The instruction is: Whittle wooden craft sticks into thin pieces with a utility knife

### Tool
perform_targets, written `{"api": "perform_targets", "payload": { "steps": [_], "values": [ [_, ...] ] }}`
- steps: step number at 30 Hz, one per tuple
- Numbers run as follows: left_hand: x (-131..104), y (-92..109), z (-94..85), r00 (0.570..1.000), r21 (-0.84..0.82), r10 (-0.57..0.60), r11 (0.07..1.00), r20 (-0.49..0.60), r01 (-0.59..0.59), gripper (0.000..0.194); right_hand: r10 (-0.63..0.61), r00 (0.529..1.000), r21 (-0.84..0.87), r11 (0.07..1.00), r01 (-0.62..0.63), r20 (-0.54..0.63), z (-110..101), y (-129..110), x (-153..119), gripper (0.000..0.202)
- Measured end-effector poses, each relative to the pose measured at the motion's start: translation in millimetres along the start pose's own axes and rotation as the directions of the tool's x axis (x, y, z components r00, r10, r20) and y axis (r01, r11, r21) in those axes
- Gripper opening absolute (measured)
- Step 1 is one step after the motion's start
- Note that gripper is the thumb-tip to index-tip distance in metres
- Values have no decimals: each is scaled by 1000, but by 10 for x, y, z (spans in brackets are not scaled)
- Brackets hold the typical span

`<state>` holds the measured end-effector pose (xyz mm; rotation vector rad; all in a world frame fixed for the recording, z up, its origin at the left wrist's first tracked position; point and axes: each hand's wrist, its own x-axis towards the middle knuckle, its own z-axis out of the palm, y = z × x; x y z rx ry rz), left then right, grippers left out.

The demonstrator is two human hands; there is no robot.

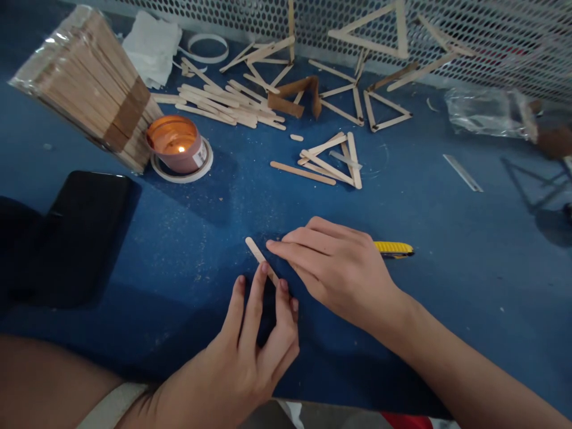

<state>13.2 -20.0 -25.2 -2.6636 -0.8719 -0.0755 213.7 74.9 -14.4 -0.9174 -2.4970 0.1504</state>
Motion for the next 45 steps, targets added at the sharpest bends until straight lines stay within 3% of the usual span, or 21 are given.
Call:
{"api": "perform_targets", "payload": {
  "steps": [26,35,45],
  "values": [
    [8,1,-2,1000,-9,1,1000,7,-1,51,-11,1000,28,1000,11,0,38,-3,-26,24],
    [14,85,29,996,-50,-87,995,-33,86,45,-37,999,4,999,37,10,53,-68,31,22],
    [18,111,45,993,-46,-107,993,-54,104,45,-56,998,-12,998,56,29,7,-61,67,21]
  ]
}}
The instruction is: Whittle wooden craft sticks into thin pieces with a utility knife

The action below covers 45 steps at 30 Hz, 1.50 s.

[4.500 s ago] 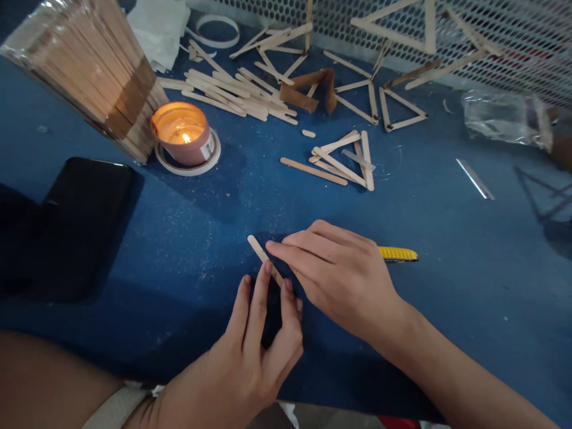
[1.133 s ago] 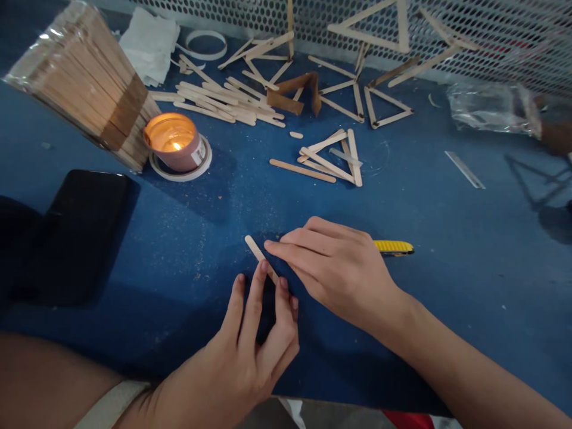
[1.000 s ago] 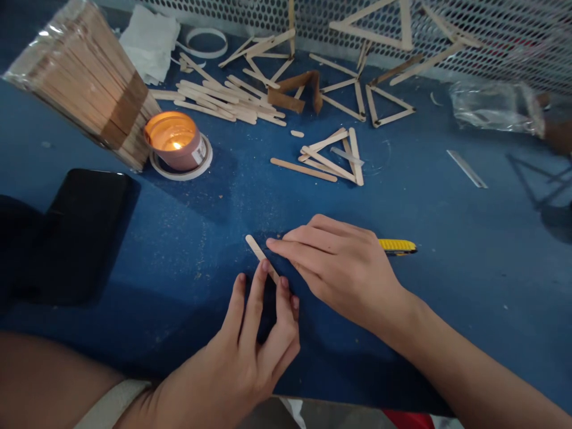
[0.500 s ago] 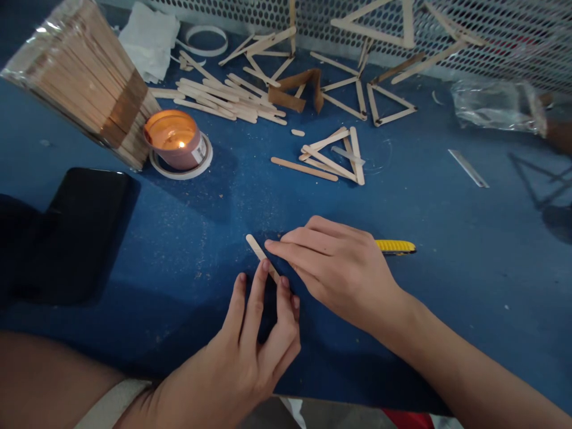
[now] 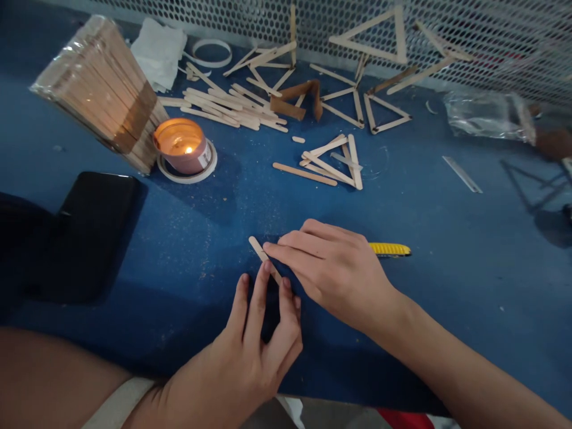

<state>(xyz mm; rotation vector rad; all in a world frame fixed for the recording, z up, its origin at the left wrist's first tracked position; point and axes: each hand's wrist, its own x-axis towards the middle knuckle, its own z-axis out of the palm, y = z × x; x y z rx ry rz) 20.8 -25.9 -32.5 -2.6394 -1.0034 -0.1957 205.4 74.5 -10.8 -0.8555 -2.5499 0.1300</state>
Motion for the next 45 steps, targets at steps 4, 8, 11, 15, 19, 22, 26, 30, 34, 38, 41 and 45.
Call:
{"api": "perform_targets", "payload": {
  "steps": [4,8,11,15,19,22,26,30,34,38,41,45],
  "values": [
    [-3,2,-4,1000,1,6,1000,17,-6,46,-7,1000,-2,1000,7,6,14,-31,41,20],
    [-12,-16,4,1000,12,13,1000,8,-13,47,-6,999,-5,1000,6,34,15,-24,41,21],
    [-13,-29,14,999,9,38,999,-16,-38,48,5,999,-12,1000,-4,32,14,-4,15,21],
    [-4,-20,5,1000,11,25,1000,-2,-25,49,-3,1000,-5,1000,3,18,6,-13,15,24],
    [6,-38,-23,1000,22,31,999,6,-31,47,0,1000,-19,1000,1,29,-17,-19,21,22],
    [18,-118,-48,996,35,87,996,14,-88,46,-8,1000,-14,1000,8,12,-10,-17,18,21],
    [30,-202,-63,987,42,160,986,-7,-159,46,-4,1000,-1,1000,4,5,8,-17,20,25],
    [13,-111,-37,996,30,88,996,25,-88,46,-10,1000,-21,1000,11,20,-2,-10,18,21],
    [-8,-6,-2,1000,24,19,1000,19,-20,46,-21,1000,-26,999,21,-7,-1,-10,32,20],
    [-4,-16,2,999,13,48,999,1,-48,46,-10,1000,-9,1000,10,17,-4,-6,45,21],
    [5,-46,-8,999,15,25,1000,20,-25,46,-4,1000,-16,1000,4,6,-4,2,38,21],
    [2,-67,-17,995,44,92,995,25,-93,47,-9,1000,7,1000,9,11,-5,6,18,24]
  ]
}}
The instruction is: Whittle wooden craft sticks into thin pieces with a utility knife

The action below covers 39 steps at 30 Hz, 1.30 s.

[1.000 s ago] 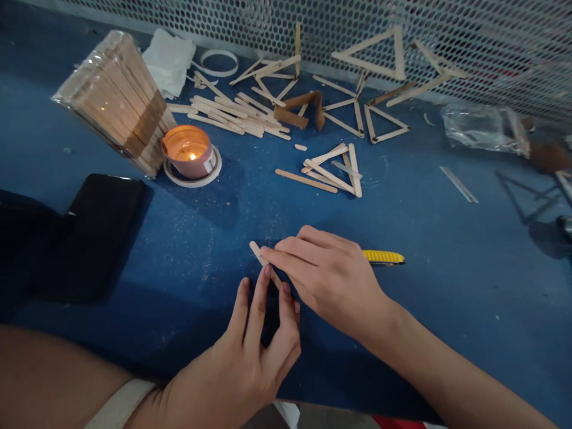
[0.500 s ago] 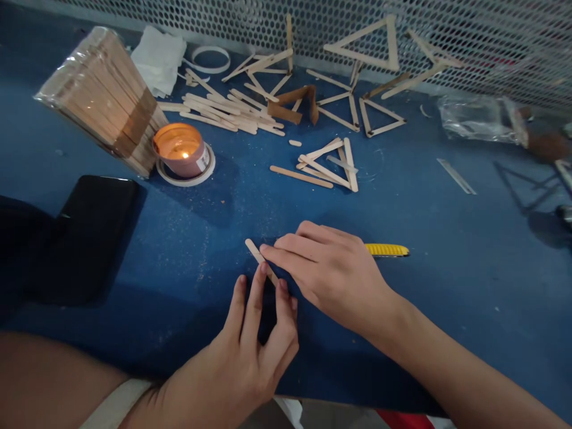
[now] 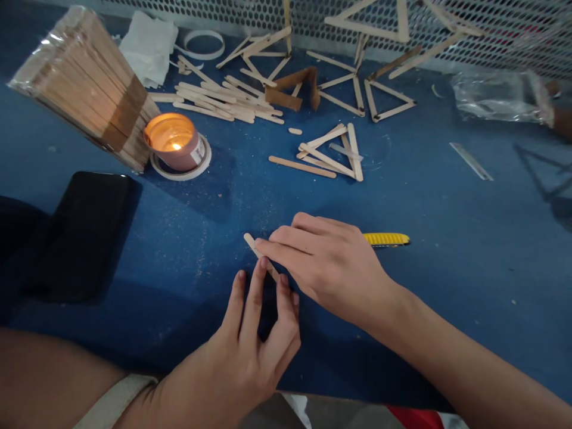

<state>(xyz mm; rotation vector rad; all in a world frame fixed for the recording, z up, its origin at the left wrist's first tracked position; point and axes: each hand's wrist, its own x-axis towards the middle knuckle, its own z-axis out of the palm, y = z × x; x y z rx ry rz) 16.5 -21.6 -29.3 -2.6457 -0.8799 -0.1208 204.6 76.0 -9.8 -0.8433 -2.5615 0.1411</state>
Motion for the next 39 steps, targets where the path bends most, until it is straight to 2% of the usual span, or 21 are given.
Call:
{"api": "perform_targets", "payload": {
  "steps": [6,12,18,21,24,32,39],
  "values": [
    [3,40,-19,998,-15,-47,999,49,48,49,24,1000,-43,999,-24,5,15,-28,-9,25],
    [-3,7,-7,1000,-42,-5,999,11,6,50,4,1000,-64,998,-3,11,11,-25,4,21],
    [0,23,-7,999,-24,-33,999,14,33,47,-26,1000,-91,996,25,-8,5,-31,21,20],
    [3,20,-14,1000,-33,-13,999,18,14,50,-6,1000,-99,995,8,16,-1,-43,24,19],
    [1,24,-14,999,-43,-43,998,16,43,49,1,1000,-117,993,2,22,-4,-52,27,20],
    [-3,2,-12,1000,-60,-15,998,-1,15,49,-9,1000,-22,1000,9,-15,43,-17,13,20],
    [-37,-129,-59,1000,-81,2,997,14,-1,54,-6,1000,3,1000,6,-8,56,-13,8,21]
  ]
}}
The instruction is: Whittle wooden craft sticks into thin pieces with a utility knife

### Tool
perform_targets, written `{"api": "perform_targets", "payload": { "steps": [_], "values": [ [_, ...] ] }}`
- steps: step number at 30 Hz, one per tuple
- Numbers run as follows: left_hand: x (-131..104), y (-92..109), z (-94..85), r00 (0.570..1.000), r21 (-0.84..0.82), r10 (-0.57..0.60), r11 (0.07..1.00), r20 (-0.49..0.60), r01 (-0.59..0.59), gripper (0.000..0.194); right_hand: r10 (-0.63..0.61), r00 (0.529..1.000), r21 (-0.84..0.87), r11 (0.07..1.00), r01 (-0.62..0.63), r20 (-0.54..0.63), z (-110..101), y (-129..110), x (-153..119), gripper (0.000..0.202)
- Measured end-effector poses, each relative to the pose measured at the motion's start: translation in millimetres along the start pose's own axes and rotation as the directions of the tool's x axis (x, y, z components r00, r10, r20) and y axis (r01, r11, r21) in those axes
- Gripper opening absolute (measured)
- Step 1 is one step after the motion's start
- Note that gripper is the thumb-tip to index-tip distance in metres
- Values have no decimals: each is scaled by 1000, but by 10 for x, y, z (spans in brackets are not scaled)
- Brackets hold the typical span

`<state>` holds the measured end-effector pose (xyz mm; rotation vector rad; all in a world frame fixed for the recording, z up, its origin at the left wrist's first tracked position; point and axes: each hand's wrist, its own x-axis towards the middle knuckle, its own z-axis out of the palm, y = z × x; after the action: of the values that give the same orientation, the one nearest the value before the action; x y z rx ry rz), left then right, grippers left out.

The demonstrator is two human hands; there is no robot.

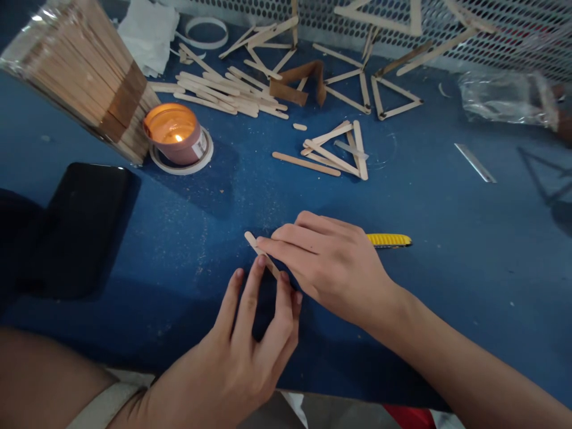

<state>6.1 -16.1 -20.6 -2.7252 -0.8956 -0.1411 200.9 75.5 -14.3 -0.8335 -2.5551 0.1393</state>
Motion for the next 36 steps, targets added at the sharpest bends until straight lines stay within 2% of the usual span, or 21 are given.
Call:
{"api": "perform_targets", "payload": {
  "steps": [2,6,10,13,17,24,36],
  "values": [
    [-21,-24,-10,1000,0,13,1000,20,-13,55,-3,1000,-9,1000,3,5,-3,6,-8,23],
    [-21,36,23,997,23,-46,999,62,45,54,-9,1000,9,1000,9,0,4,24,-17,23],
    [21,160,98,993,25,-115,993,-7,115,49,-11,1000,29,1000,11,-8,31,15,-10,23],
    [31,207,132,990,34,-141,989,-11,141,49,-37,999,-1,999,37,-30,48,-9,4,24],
    [23,205,132,991,56,-133,989,-21,134,49,-37,999,-7,999,36,-16,26,-23,21,28],
    [35,193,107,990,27,-136,990,-32,137,48,-16,999,-45,999,17,36,-60,6,18,20],
    [20,164,89,996,72,-90,993,-4,90,48,-50,997,-41,998,47,-61,102,-26,1,27]
  ]
}}
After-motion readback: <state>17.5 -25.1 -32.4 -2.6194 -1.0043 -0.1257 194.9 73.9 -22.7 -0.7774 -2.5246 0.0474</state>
